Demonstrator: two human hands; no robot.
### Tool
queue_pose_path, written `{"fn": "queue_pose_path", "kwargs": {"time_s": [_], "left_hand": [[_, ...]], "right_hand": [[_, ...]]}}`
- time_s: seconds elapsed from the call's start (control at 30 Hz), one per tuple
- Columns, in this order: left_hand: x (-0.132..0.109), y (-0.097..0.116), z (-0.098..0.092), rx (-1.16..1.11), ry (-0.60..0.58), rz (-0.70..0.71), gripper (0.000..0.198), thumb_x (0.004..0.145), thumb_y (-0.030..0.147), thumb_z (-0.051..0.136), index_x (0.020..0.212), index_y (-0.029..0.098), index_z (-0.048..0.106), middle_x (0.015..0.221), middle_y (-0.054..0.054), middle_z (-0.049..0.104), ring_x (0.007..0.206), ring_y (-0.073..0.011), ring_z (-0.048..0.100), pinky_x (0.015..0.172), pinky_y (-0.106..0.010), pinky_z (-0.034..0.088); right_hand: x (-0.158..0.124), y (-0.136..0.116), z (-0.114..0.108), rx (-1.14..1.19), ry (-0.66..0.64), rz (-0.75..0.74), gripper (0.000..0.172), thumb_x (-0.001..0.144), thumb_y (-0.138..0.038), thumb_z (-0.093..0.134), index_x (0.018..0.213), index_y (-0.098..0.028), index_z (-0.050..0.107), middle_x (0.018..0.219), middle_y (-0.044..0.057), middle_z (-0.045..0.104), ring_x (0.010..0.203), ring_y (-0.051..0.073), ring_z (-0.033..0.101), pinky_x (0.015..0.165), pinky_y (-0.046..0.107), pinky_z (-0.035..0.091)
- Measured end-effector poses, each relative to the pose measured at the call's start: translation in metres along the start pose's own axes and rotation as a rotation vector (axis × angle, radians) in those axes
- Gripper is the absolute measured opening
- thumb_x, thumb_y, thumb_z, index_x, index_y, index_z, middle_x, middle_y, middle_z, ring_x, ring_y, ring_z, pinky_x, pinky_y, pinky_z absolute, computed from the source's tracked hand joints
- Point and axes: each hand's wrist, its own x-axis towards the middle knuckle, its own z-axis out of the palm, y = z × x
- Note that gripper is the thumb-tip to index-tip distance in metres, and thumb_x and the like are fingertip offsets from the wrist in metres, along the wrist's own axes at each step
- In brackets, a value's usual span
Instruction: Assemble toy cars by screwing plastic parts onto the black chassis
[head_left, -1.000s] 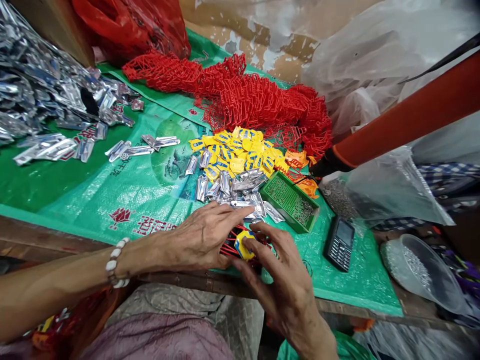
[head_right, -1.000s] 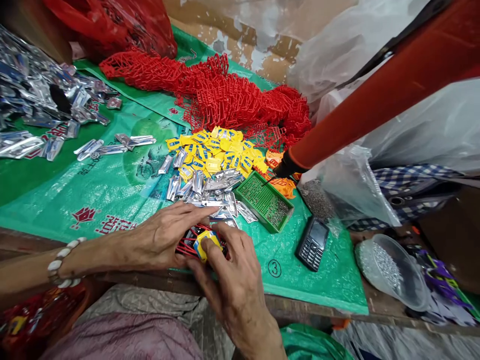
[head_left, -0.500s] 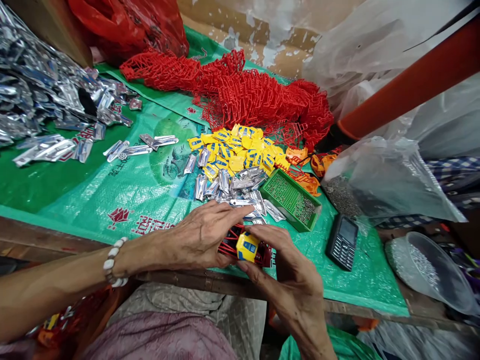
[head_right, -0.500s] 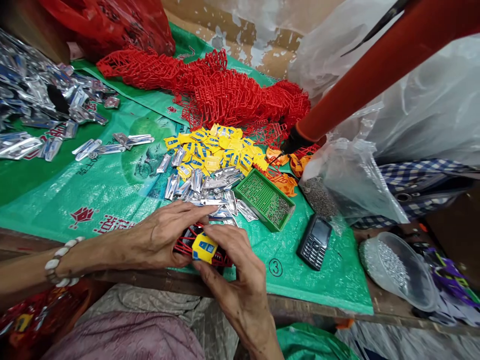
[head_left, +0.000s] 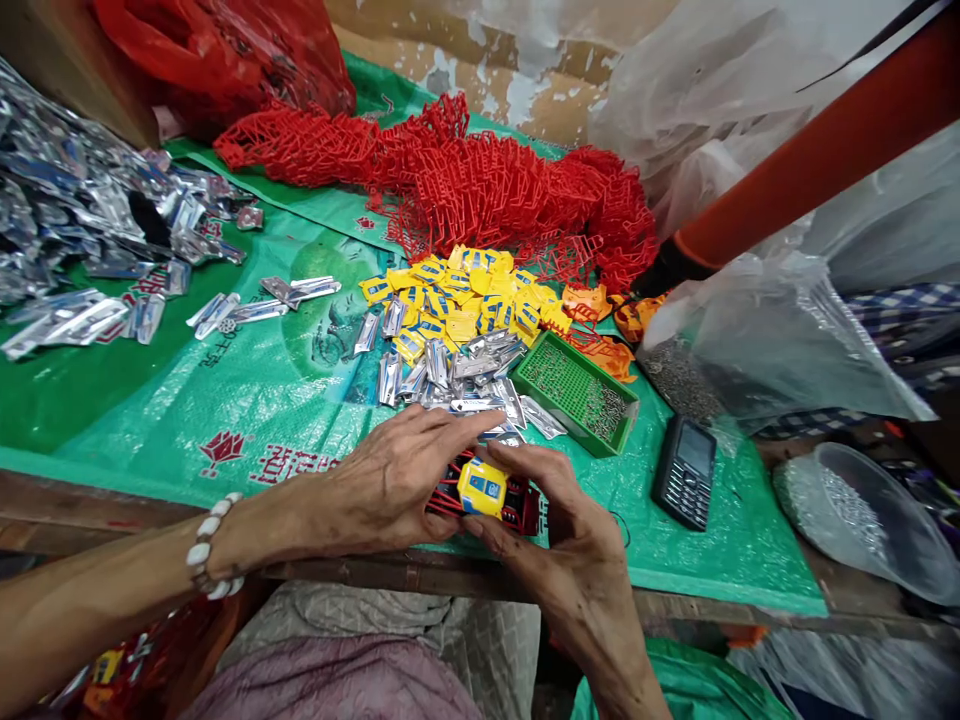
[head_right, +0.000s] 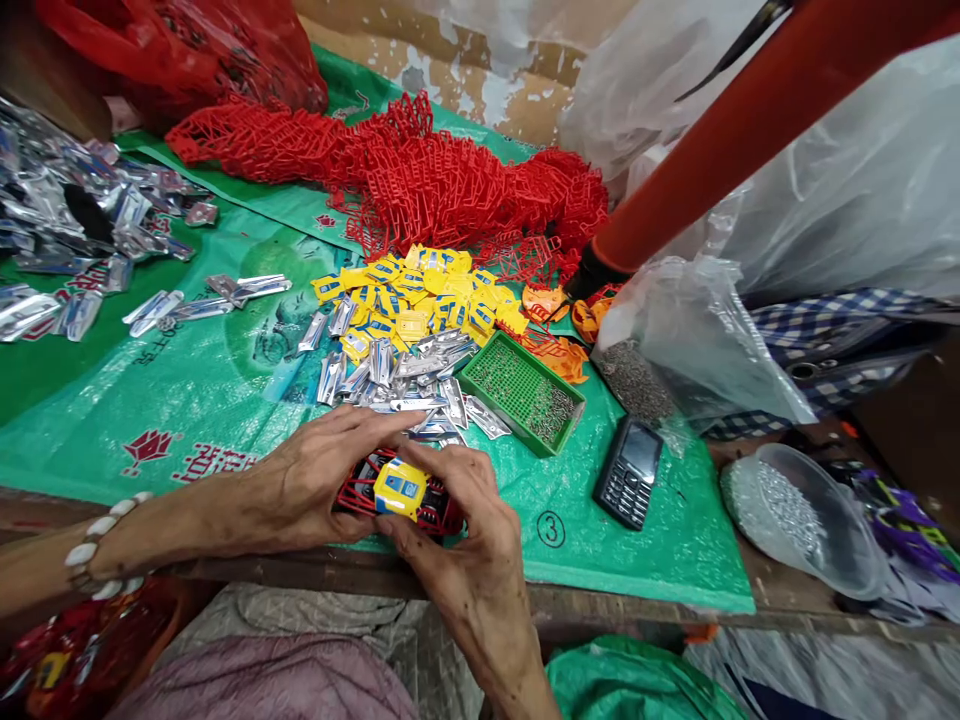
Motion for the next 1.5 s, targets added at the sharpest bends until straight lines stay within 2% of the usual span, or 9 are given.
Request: {"fn": "queue_pose_path", "kwargs": {"time_s": [0.17, 0.37, 0.53, 0.63, 0.73, 0.83, 0.97, 1.13, 1.5], "left_hand": [[0.003, 0.0, -0.005, 0.015, -0.046, 0.114, 0.026, 0.095, 0.018, 0.052, 0.12, 0.023, 0.057, 0.107, -0.008, 0.064, 0.1, -0.0239, 0.06, 0.09, -0.039, 0.047], [0.001, -0.006, 0.001, 0.043, -0.018, 0.165, 0.025, 0.094, 0.018, 0.058, 0.117, 0.024, 0.063, 0.107, -0.01, 0.064, 0.097, -0.0237, 0.058, 0.084, -0.038, 0.047], [-0.003, -0.005, 0.002, 0.044, -0.009, 0.158, 0.031, 0.093, 0.016, 0.06, 0.123, 0.023, 0.057, 0.113, -0.011, 0.063, 0.1, -0.0252, 0.058, 0.084, -0.04, 0.049], [-0.002, -0.005, 0.003, 0.06, 0.026, 0.179, 0.026, 0.095, 0.019, 0.057, 0.121, 0.021, 0.057, 0.111, -0.011, 0.064, 0.096, -0.0245, 0.059, 0.081, -0.038, 0.05], [-0.001, -0.006, 0.007, 0.068, 0.054, 0.197, 0.025, 0.098, 0.022, 0.055, 0.123, 0.02, 0.057, 0.112, -0.012, 0.064, 0.097, -0.0245, 0.059, 0.081, -0.037, 0.051], [0.003, -0.007, 0.013, 0.053, 0.065, 0.197, 0.028, 0.1, 0.024, 0.052, 0.128, 0.021, 0.055, 0.114, -0.012, 0.063, 0.101, -0.0255, 0.058, 0.084, -0.039, 0.05], [0.01, -0.007, 0.018, 0.037, 0.011, 0.203, 0.028, 0.099, 0.024, 0.053, 0.127, 0.022, 0.055, 0.11, -0.01, 0.063, 0.095, -0.025, 0.058, 0.079, -0.037, 0.05], [0.014, -0.009, 0.026, 0.02, 0.034, 0.204, 0.032, 0.097, 0.023, 0.054, 0.129, 0.022, 0.055, 0.113, -0.011, 0.061, 0.098, -0.0262, 0.056, 0.083, -0.041, 0.048], [0.02, -0.008, 0.035, 0.058, 0.111, 0.233, 0.033, 0.088, 0.017, 0.062, 0.121, 0.02, 0.057, 0.104, -0.011, 0.063, 0.088, -0.0254, 0.056, 0.074, -0.038, 0.048]], "right_hand": [[-0.002, 0.007, 0.004, 0.065, -0.043, 0.198, 0.068, 0.07, -0.031, 0.086, 0.133, -0.029, 0.06, 0.117, 0.008, 0.073, 0.113, 0.028, 0.066, 0.097, 0.048, 0.055], [-0.006, 0.008, -0.004, 0.149, -0.012, 0.167, 0.075, 0.074, -0.03, 0.083, 0.142, -0.027, 0.051, 0.121, 0.008, 0.072, 0.115, 0.025, 0.067, 0.097, 0.045, 0.056], [0.023, 0.001, -0.06, -0.012, 0.455, 0.196, 0.028, 0.081, -0.037, 0.076, 0.107, -0.026, 0.071, 0.097, 0.003, 0.076, 0.089, 0.019, 0.073, 0.085, 0.038, 0.059], [0.069, -0.003, -0.092, -0.066, 0.75, 0.003, 0.04, 0.073, -0.041, 0.08, 0.106, -0.024, 0.066, 0.095, 0.002, 0.07, 0.089, 0.019, 0.069, 0.084, 0.039, 0.057], [0.125, -0.006, -0.107, 0.064, 0.636, -0.186, 0.073, 0.056, -0.046, 0.088, 0.119, -0.03, 0.055, 0.111, 0.003, 0.067, 0.104, 0.024, 0.065, 0.096, 0.045, 0.052], [0.171, -0.011, -0.104, 0.318, 0.297, -0.292, 0.061, 0.066, -0.05, 0.081, 0.116, -0.03, 0.054, 0.11, 0.001, 0.068, 0.106, 0.023, 0.066, 0.097, 0.044, 0.054], [0.199, -0.015, -0.096, 0.347, 0.282, -0.269, 0.047, 0.057, -0.053, 0.086, 0.09, -0.033, 0.059, 0.094, -0.003, 0.067, 0.085, 0.022, 0.063, 0.08, 0.042, 0.058], [0.185, -0.013, -0.101, 0.439, 0.374, -0.285, 0.052, 0.053, -0.034, 0.092, 0.095, -0.025, 0.064, 0.086, -0.005, 0.064, 0.07, 0.013, 0.058, 0.063, 0.029, 0.053], [0.13, 0.012, -0.086, 0.413, 0.537, -0.208, 0.05, 0.07, -0.038, 0.084, 0.112, -0.021, 0.062, 0.063, -0.008, 0.064, 0.047, 0.015, 0.064, 0.044, 0.027, 0.051]]}}
